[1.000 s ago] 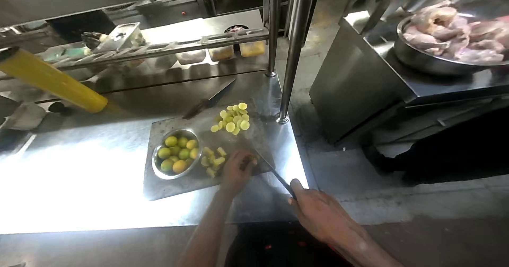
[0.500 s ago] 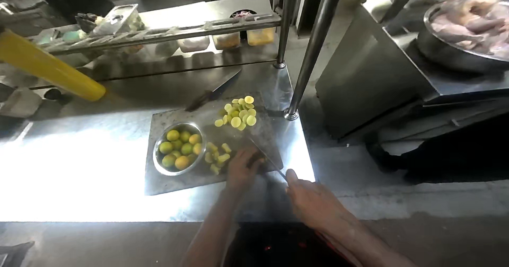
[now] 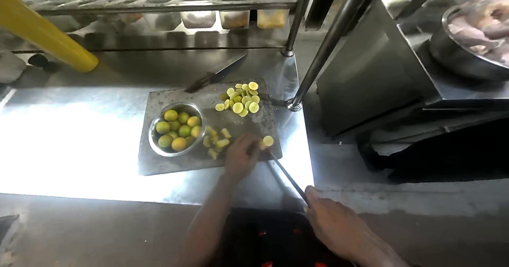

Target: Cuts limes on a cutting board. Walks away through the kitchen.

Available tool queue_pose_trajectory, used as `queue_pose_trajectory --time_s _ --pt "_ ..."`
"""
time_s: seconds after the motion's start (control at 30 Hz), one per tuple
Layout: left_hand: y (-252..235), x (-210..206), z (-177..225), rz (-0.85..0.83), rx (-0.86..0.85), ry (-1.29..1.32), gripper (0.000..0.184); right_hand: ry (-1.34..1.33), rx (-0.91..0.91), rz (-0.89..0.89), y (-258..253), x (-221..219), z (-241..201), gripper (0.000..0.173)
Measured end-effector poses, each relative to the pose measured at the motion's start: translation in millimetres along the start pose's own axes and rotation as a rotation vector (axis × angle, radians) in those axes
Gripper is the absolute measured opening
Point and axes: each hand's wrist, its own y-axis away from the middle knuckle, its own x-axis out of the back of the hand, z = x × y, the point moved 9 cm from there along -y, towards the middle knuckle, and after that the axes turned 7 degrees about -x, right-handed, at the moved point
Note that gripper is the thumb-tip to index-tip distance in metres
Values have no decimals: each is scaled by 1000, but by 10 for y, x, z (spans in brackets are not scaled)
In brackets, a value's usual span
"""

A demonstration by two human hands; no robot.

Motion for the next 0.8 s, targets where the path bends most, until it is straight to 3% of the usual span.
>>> queue_pose_trajectory --time_s 0.13,0.3,0.4,0.5,0.8 --pt "31 -28 -86 -4 143 7 30 -40 2 7 84 -81 98 40" --pt "25 -61 -68 16 37 -79 25 -174 86 81 133 78 175 40" --pt "23 -26 -88 19 54 5 23 -203 95 149 116 229 118 39" --pt "18 -6 -125 -6 78 98 21 -163 105 174 52 358 -38 36" --pt "-12 -8 -107 -9 21 45 15 30 107 173 6 508 -308 33"
